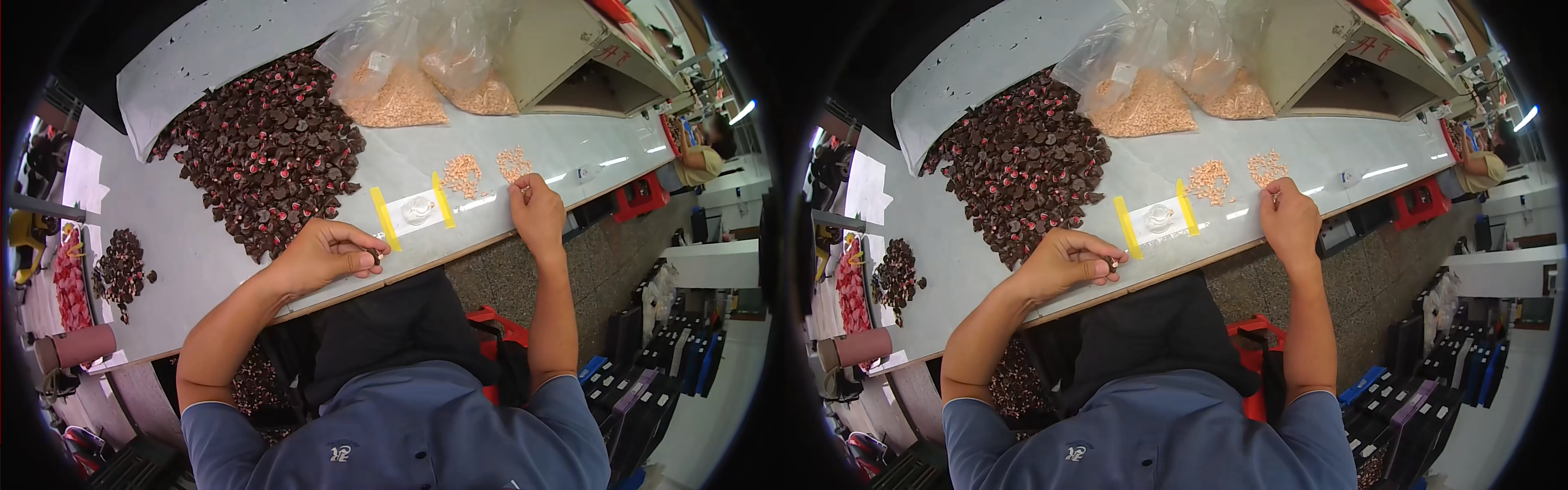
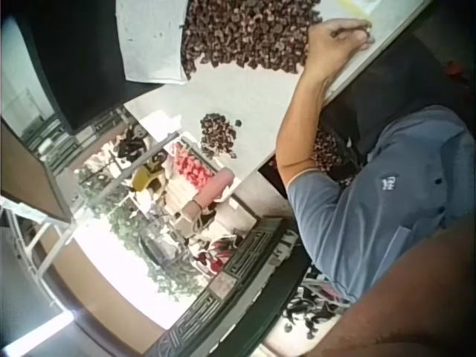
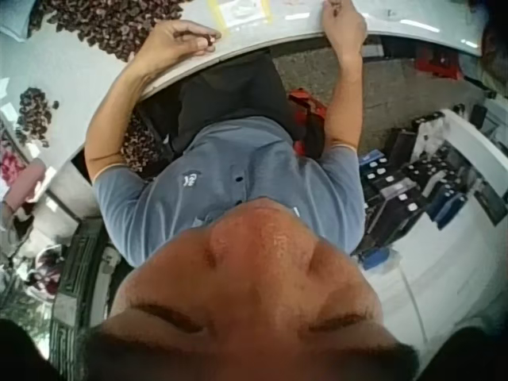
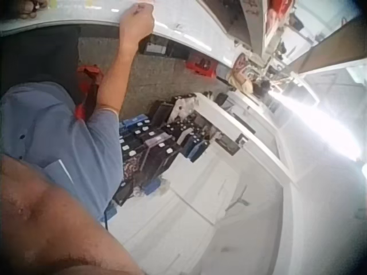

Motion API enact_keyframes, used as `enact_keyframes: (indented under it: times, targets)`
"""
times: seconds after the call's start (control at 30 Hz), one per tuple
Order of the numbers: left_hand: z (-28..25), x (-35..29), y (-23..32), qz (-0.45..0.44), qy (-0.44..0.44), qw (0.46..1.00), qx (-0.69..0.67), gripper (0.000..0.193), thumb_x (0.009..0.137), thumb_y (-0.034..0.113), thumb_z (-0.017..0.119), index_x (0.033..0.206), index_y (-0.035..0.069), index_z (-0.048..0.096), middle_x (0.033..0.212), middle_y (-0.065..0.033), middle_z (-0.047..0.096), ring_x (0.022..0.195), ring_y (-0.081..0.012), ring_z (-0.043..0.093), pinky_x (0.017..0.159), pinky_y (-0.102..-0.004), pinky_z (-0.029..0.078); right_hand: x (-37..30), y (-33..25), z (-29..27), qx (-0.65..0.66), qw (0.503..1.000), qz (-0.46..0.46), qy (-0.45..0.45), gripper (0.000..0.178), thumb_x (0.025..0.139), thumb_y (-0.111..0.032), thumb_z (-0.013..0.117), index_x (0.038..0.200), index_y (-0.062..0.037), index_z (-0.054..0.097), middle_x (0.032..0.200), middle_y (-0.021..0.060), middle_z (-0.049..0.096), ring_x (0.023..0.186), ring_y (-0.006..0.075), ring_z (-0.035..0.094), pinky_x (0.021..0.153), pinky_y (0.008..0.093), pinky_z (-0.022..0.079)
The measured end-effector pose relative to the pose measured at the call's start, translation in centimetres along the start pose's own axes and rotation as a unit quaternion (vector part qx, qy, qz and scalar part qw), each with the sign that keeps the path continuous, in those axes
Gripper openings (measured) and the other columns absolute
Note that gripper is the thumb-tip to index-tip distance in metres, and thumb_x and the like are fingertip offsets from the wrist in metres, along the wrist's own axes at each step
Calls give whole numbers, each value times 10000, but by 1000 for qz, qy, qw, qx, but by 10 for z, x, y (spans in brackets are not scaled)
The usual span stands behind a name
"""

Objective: The recorder is manually sorting and picking small plastic components and placing them onto a yellow adhesive strip at a factory workbench.

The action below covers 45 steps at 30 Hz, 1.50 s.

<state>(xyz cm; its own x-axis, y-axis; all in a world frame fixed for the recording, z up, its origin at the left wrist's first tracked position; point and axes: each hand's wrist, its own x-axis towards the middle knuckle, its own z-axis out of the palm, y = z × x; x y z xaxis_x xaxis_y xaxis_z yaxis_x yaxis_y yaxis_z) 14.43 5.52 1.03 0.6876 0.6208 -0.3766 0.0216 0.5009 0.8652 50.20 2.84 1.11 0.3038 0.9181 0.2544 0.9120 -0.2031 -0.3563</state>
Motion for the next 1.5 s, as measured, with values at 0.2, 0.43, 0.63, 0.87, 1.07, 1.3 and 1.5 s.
enact_keyframes:
  times: [0.2,0.43,0.63,0.87,1.07,1.3,1.5]
  targets:
    - [1,-2,4,-13,-1,1000,23,223,900,-6,669,1118,-51,672,1116,-167,703,924,-212,714,788,-290,583,9,3,6,7,1000,-19,-17,135,848,-168,675,848,-37,643,572,69,570,528,227,577,540,381,453]
    - [-1,-1,5,-23,-27,999,27,213,911,59,689,1103,-31,669,1011,-118,712,912,-175,713,774,-270,588,-26,-63,-14,257,959,-83,-90,63,818,-21,661,812,-28,599,519,-10,472,490,35,417,463,244,324]
    - [-3,-2,5,-37,-42,998,33,203,890,85,722,1059,-22,684,933,-115,723,834,-162,717,721,-254,576,-63,-129,9,357,889,-244,-155,122,788,4,707,826,-37,599,500,-15,452,424,68,423,424,246,324]
    - [-6,-3,3,-26,-57,998,11,198,910,142,717,989,-33,668,886,-126,724,788,-157,715,701,-249,580,-69,-136,19,359,879,-257,-179,115,801,14,701,850,-36,610,519,-3,477,432,86,450,423,256,342]
    - [-6,-2,3,-22,-70,997,4,194,906,134,719,1001,-29,674,888,-105,712,774,-145,703,690,-249,571,-65,-132,19,362,870,-288,-171,113,803,19,701,870,-35,628,528,-4,481,438,99,457,430,257,351]
    - [-8,-2,2,-31,-71,997,0,194,907,139,718,997,-27,673,886,-95,704,776,-149,703,680,-252,572,-63,-130,23,343,866,-339,-132,120,780,17,713,854,-46,642,544,13,509,448,148,491,445,288,366]
    - [-7,-2,2,-33,-69,997,-8,195,905,137,720,999,-27,675,891,-97,706,778,-160,708,681,-257,574,-61,-130,22,341,862,-354,-128,112,782,12,709,855,-44,645,558,17,531,458,162,512,450,289,378]
